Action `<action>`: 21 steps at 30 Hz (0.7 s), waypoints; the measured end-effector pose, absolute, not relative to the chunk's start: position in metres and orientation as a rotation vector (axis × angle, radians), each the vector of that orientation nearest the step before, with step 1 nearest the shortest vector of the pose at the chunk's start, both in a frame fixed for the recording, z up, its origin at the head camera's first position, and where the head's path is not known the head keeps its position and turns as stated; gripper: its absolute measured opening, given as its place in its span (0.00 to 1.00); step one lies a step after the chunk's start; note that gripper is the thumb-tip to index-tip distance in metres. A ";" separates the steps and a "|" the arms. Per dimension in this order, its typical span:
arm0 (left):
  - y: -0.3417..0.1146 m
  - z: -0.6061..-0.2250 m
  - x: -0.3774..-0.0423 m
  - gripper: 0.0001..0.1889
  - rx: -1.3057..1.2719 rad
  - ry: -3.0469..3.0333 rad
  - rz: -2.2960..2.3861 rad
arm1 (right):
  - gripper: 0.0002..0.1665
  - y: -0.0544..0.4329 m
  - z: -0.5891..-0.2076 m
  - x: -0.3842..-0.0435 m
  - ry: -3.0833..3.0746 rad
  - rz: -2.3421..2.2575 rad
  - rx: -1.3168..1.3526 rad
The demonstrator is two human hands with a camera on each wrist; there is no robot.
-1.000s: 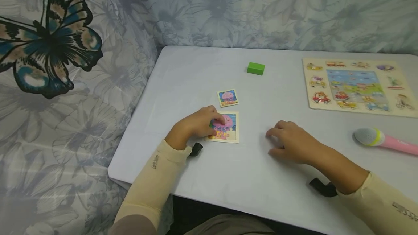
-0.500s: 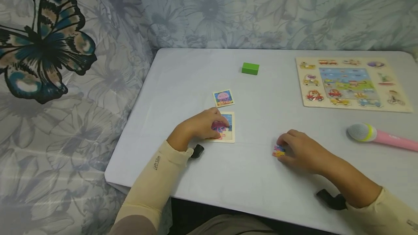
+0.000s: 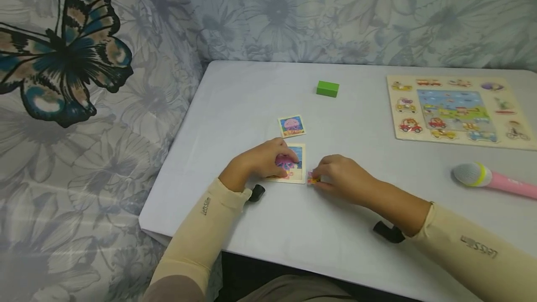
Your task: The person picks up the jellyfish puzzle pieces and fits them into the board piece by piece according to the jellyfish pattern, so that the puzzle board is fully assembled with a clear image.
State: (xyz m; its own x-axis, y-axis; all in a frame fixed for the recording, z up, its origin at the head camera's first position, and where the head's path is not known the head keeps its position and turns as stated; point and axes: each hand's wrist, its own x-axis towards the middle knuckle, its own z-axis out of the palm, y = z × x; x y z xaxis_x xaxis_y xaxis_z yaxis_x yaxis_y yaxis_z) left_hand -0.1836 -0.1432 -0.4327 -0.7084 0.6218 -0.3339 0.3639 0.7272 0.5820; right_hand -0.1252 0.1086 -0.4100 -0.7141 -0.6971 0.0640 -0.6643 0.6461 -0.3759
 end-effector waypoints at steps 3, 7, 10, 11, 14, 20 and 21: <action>-0.142 -0.433 -0.184 0.21 0.760 2.402 0.677 | 0.08 0.093 -0.418 -0.133 2.759 -0.586 -1.273; -0.140 -0.434 -0.185 0.22 0.782 2.393 0.695 | 0.06 0.082 -0.426 -0.139 2.763 -0.607 -1.393; -0.140 -0.434 -0.185 0.22 0.789 2.388 0.713 | 0.05 0.077 -0.430 -0.141 2.772 -0.615 -1.454; -0.140 -0.434 -0.185 0.22 0.787 2.388 0.717 | 0.06 0.076 -0.431 -0.142 2.775 -0.615 -1.466; -0.141 -0.434 -0.185 0.22 0.777 2.393 0.716 | 0.06 0.074 -0.432 -0.142 2.788 -0.600 -1.486; -0.143 -0.433 -0.185 0.23 0.746 2.403 0.697 | 0.09 0.070 -0.435 -0.143 2.801 -0.596 -1.517; -0.144 -0.433 -0.185 0.23 0.740 2.403 0.697 | 0.09 0.069 -0.435 -0.143 2.802 -0.597 -1.516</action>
State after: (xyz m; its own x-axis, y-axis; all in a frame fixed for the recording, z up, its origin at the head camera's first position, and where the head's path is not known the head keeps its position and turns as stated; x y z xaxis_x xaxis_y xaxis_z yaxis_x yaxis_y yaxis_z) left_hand -0.1847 -0.1439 -0.4330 -0.7117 0.6218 -0.3267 0.3505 0.7175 0.6020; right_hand -0.1428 0.0693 -0.4352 -0.5589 -0.7882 0.2579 -0.8248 0.4962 -0.2710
